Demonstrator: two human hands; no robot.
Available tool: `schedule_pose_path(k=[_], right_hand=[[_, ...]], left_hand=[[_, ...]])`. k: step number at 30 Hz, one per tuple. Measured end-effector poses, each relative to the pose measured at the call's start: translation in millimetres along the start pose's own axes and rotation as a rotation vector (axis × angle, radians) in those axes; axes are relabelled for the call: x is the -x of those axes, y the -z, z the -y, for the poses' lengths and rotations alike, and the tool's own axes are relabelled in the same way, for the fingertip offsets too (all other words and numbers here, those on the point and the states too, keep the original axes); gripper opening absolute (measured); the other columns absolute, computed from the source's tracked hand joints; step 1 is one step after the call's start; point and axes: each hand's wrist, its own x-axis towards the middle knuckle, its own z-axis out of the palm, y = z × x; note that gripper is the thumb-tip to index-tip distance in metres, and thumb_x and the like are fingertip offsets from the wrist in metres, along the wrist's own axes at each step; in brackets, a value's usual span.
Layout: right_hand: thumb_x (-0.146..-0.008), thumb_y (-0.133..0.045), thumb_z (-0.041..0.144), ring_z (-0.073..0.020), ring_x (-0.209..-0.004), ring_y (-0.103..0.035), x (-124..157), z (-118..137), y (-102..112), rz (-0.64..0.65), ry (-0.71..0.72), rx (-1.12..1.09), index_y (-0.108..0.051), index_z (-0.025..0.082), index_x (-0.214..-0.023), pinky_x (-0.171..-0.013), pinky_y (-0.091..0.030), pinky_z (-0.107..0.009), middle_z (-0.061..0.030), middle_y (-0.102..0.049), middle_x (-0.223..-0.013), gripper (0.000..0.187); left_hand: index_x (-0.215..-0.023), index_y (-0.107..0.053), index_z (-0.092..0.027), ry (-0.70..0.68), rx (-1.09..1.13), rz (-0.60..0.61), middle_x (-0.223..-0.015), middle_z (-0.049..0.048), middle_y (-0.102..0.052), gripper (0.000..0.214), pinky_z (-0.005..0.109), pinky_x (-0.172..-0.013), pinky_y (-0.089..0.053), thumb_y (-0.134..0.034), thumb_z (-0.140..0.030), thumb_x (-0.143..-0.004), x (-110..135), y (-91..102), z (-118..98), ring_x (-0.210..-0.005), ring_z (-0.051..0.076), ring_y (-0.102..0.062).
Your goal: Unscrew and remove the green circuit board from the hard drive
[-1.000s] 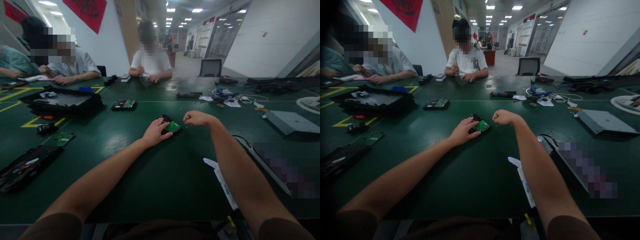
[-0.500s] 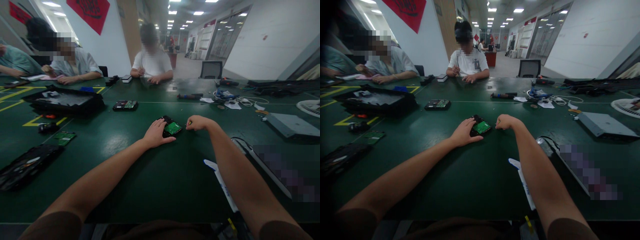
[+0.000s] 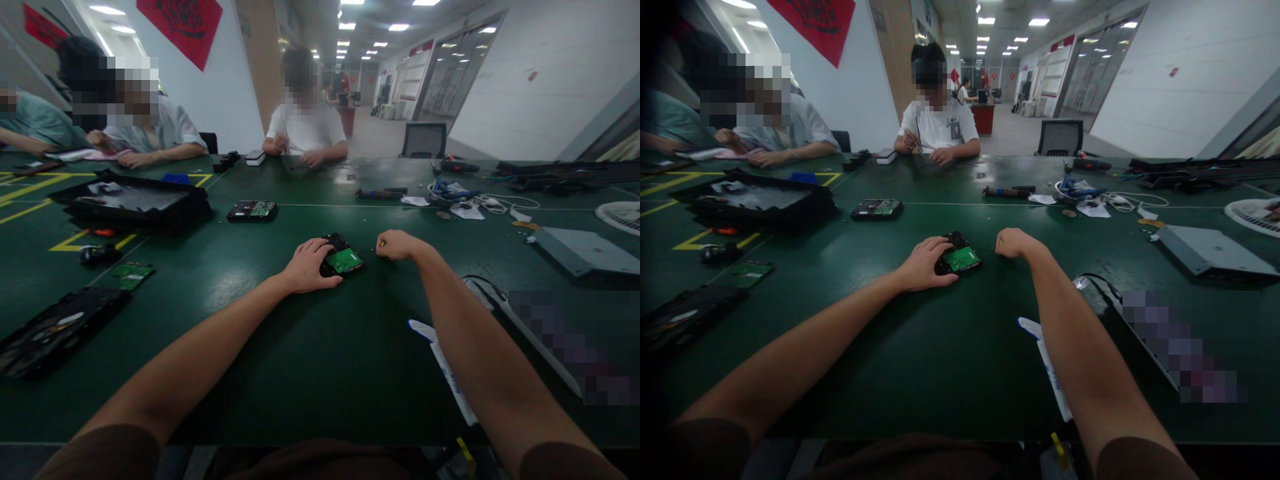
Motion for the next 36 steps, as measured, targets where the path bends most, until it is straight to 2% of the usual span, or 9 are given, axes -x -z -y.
schedule_pose_path(k=[3, 6, 9, 12, 18, 24, 31, 36], right_hand=[[-0.085, -0.068, 0.02, -0.0256, -0.096, -0.072, -4, -1, -2, -0.035, 0.004, 0.021, -0.079, 0.015, -0.093, -0.081, -0.052, -0.031, -0.0106, -0.079, -0.104, 0.014], [-0.086, -0.07, 0.024, -0.0257, -0.097, -0.073, -6, -4, -4, -0.062, 0.018, 0.024, -0.079, 0.017, -0.095, -0.083, -0.053, -0.031, -0.0095, -0.079, -0.105, 0.015], [-0.088, -0.071, 0.03, -0.0271, -0.103, -0.071, -8, -5, -6, -0.105, 0.033, 0.026, -0.078, 0.017, -0.1, -0.087, -0.053, -0.033, -0.0104, -0.078, -0.111, 0.019], [-0.09, -0.069, 0.03, -0.0267, -0.108, -0.07, -10, -5, -9, -0.148, 0.058, 0.032, -0.077, 0.018, -0.106, -0.092, -0.052, -0.034, -0.0101, -0.076, -0.117, 0.022], [-0.088, -0.068, 0.025, -0.0262, -0.107, -0.07, -15, -2, -14, -0.163, 0.098, 0.043, -0.079, 0.019, -0.097, -0.095, -0.051, -0.033, -0.0087, -0.078, -0.112, 0.015], [-0.088, -0.068, 0.024, -0.0271, -0.106, -0.071, -11, 0, -10, -0.169, 0.104, 0.044, -0.079, 0.018, -0.095, -0.094, -0.051, -0.033, -0.0109, -0.078, -0.109, 0.015], [-0.09, -0.06, 0.024, -0.0309, -0.105, -0.07, -4, 7, 3, -0.268, 0.068, 0.035, -0.079, 0.013, -0.098, -0.093, -0.05, -0.036, -0.0161, -0.077, -0.111, 0.023], [-0.082, -0.065, 0.024, -0.0274, -0.094, -0.071, 5, 23, 12, -0.265, 0.152, -0.011, -0.079, 0.015, -0.091, -0.083, -0.05, -0.032, -0.0112, -0.078, -0.096, 0.019]], left_hand=[[-0.152, -0.045, -0.014, -0.089, 0.063, 0.051, -0.161, 0.0191, -0.04, 0.091, 0.053, -0.127, -0.026, -0.07, -0.065, -0.08, 3, 3.6, 9, -0.153, 0.037, -0.032], [-0.156, -0.039, -0.015, -0.157, 0.119, 0.094, -0.166, 0.019, -0.033, 0.091, 0.053, -0.128, -0.024, -0.069, -0.06, -0.083, 4, 4.5, 12, -0.157, 0.036, -0.026], [-0.157, -0.037, -0.016, -0.192, 0.135, 0.104, -0.167, 0.0181, -0.032, 0.091, 0.054, -0.129, -0.023, -0.069, -0.06, -0.084, 5, 3.9, 11, -0.157, 0.036, -0.025], [-0.155, -0.039, -0.018, -0.161, 0.098, 0.074, -0.165, 0.0178, -0.035, 0.095, 0.057, -0.128, -0.022, -0.068, -0.07, -0.082, 6, 3.4, 5, -0.156, 0.038, -0.027], [-0.147, -0.051, -0.019, -0.025, 0.025, -0.029, -0.158, 0.016, -0.044, 0.09, 0.056, -0.126, -0.027, -0.063, -0.079, -0.081, 11, 1.1, -9, -0.151, 0.038, -0.035], [-0.148, -0.052, -0.02, 0.015, 0.041, -0.012, -0.16, 0.0148, -0.045, 0.085, 0.055, -0.127, -0.025, -0.06, -0.077, -0.085, 12, -3.0, -20, -0.152, 0.036, -0.036], [-0.15, -0.05, -0.016, 0.005, 0.103, 0.011, -0.164, 0.0156, -0.04, 0.084, 0.049, -0.128, -0.028, -0.06, -0.072, -0.088, 11, -2.8, -23, -0.155, 0.033, -0.033], [-0.151, -0.049, -0.017, 0.005, 0.139, 0.032, -0.164, 0.0142, -0.04, 0.082, 0.046, -0.127, -0.03, -0.061, -0.069, -0.089, 9, -2.7, -19, -0.155, 0.032, -0.032]])
